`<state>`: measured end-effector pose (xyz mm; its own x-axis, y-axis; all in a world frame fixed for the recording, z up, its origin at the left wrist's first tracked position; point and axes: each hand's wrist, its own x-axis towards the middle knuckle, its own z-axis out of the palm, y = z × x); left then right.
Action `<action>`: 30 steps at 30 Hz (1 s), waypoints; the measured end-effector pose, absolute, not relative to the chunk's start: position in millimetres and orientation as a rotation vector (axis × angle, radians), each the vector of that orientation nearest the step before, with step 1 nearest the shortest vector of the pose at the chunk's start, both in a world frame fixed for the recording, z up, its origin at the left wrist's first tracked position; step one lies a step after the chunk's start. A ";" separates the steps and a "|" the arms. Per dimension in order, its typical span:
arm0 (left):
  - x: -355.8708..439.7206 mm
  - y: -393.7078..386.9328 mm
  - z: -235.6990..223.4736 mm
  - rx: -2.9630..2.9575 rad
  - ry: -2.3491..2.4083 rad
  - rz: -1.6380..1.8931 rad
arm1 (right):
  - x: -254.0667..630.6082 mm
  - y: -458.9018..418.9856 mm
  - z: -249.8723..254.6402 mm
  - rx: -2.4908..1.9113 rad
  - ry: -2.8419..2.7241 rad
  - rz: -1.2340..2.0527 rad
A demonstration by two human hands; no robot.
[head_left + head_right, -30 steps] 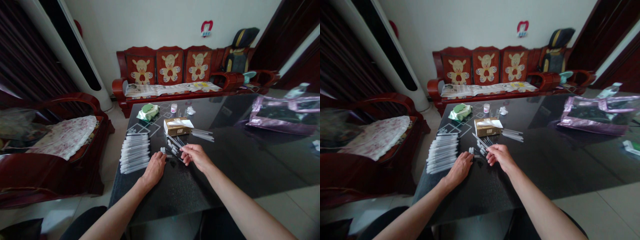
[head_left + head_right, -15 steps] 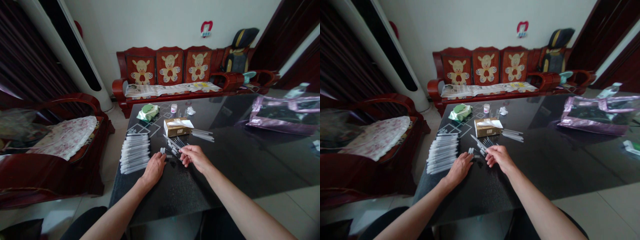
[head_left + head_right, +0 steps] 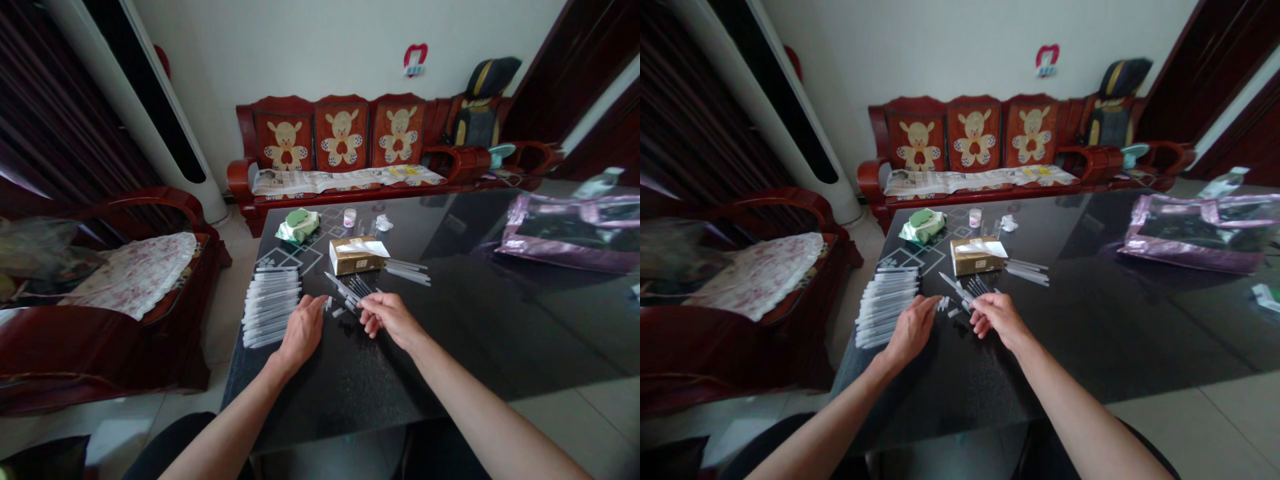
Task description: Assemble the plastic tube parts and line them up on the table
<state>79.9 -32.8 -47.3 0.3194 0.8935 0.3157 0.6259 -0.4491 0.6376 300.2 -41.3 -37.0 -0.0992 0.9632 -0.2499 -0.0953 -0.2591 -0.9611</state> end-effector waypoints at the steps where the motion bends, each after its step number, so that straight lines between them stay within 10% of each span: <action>1: 76.2 -28.3 -44.5 2.064 1.325 0.996 | 299.6 -41.9 -36.2 -1.263 -1.064 1.517; 9: 51.3 -6.0 -42.0 0.915 0.911 1.261 | 294.8 -47.8 -32.1 -1.171 -1.215 1.565; 30: 57.4 -11.4 -45.9 0.867 0.982 1.295 | 286.4 -50.0 -43.9 -1.205 -1.443 1.452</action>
<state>57.4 -11.4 -45.9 0.0133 0.9955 -0.0943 -0.3594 0.0928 0.9286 286.4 -50.0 -43.9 -0.2775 0.9541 -0.1125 0.1063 -0.0859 -0.9906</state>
